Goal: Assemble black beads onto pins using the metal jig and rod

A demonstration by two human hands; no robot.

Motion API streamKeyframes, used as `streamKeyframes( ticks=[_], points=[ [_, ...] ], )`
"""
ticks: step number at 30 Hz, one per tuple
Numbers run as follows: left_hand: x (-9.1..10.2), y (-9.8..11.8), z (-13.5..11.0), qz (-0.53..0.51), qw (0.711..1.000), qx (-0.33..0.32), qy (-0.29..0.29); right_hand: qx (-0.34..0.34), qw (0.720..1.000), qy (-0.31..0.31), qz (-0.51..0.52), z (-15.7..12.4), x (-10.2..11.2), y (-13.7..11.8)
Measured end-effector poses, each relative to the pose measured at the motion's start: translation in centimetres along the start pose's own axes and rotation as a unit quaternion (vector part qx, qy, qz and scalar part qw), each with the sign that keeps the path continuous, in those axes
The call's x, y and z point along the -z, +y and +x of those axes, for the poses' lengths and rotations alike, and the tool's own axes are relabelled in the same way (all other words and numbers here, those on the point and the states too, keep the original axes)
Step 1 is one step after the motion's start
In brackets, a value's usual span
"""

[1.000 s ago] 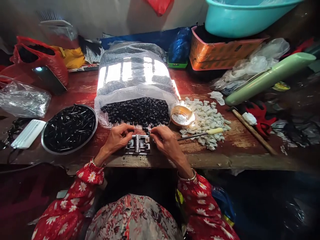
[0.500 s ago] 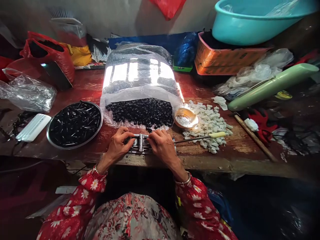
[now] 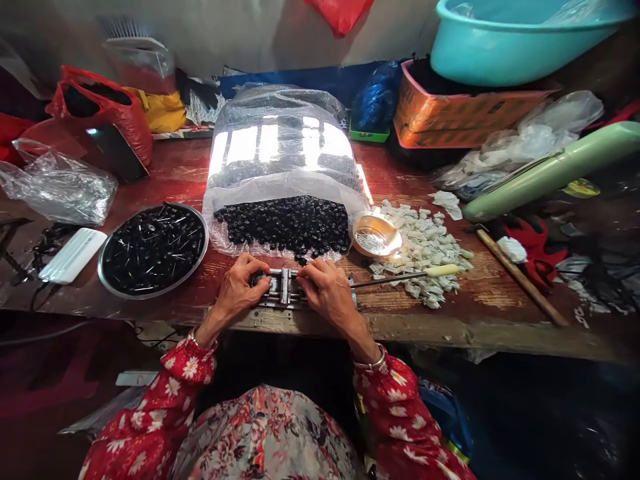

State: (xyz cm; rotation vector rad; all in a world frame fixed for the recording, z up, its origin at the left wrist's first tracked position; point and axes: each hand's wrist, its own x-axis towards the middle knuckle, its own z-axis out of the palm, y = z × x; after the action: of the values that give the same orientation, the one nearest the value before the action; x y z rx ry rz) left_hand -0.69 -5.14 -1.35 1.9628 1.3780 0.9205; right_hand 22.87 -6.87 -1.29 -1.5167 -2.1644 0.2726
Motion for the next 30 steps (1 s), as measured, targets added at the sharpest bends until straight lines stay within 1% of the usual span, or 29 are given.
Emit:
streamKeyframes(
  ticks=[6, 9, 11, 13, 14, 15, 16, 17, 18, 19, 20, 21, 24, 26, 30],
  points=[
    [-0.7, -0.5, -0.3, -0.018, 0.999, -0.017, 0.031, -0.021, 0.998, -0.005, 0.061, 0.4, 0.1, 0.0],
    [-0.9, -1.3, -0.6, -0.024, 0.998, -0.029, 0.047, -0.004, 0.99, -0.012, 0.14, 0.4, 0.8, 0.4],
    [-1.0, -1.8, -0.6, -0.026, 0.998, -0.044, 0.049, 0.0, 0.977, 0.003, 0.215, 0.4, 1.8, 1.3],
    [-1.0, -2.2, -0.5, -0.026, 0.997, -0.06, 0.049, -0.02, 0.97, 0.044, 0.24, 0.5, 3.1, 2.7],
    [-1.0, -2.2, -0.5, -0.025, 0.996, -0.067, 0.051, -0.041, 0.972, 0.066, 0.22, 0.7, 3.9, 3.7],
    [-1.0, -2.3, -0.5, -0.022, 0.996, -0.071, 0.054, -0.067, 0.978, 0.083, 0.178, 1.0, 4.8, 4.7],
    [-1.0, -2.2, -0.5, -0.019, 0.996, -0.072, 0.057, -0.098, 0.984, 0.09, 0.116, 1.5, 5.6, 5.8],
    [-1.0, -2.2, -0.4, -0.014, 0.996, -0.071, 0.06, -0.135, 0.987, 0.08, 0.039, 2.1, 6.3, 6.9],
    [-1.0, -2.1, -0.5, -0.01, 0.995, -0.071, 0.062, -0.177, 0.982, 0.056, -0.046, 2.8, 7.0, 8.0],
    [-1.0, -2.1, -0.5, -0.006, 0.995, -0.071, 0.065, -0.214, 0.969, 0.02, -0.12, 3.5, 7.5, 8.9],
    [-1.0, -2.1, -0.5, -0.002, 0.995, -0.071, 0.067, -0.244, 0.953, -0.022, -0.176, 4.3, 7.9, 9.6],
    [-1.0, -2.1, -0.5, 0.001, 0.995, -0.073, 0.068, -0.264, 0.941, -0.059, -0.204, 5.0, 8.1, 10.2],
    [-0.9, -2.2, -0.5, 0.009, 0.995, -0.077, 0.069, -0.291, 0.925, -0.114, -0.216, 6.9, 8.1, 11.3],
    [-0.9, -2.4, -0.3, 0.014, 0.995, -0.074, 0.072, -0.298, 0.921, -0.138, -0.211, 7.8, 7.9, 11.6],
    [-0.8, -2.0, 0.1, 0.028, 0.994, -0.065, 0.086, -0.298, 0.924, -0.15, -0.188, 8.5, 7.8, 12.0]
  ],
)
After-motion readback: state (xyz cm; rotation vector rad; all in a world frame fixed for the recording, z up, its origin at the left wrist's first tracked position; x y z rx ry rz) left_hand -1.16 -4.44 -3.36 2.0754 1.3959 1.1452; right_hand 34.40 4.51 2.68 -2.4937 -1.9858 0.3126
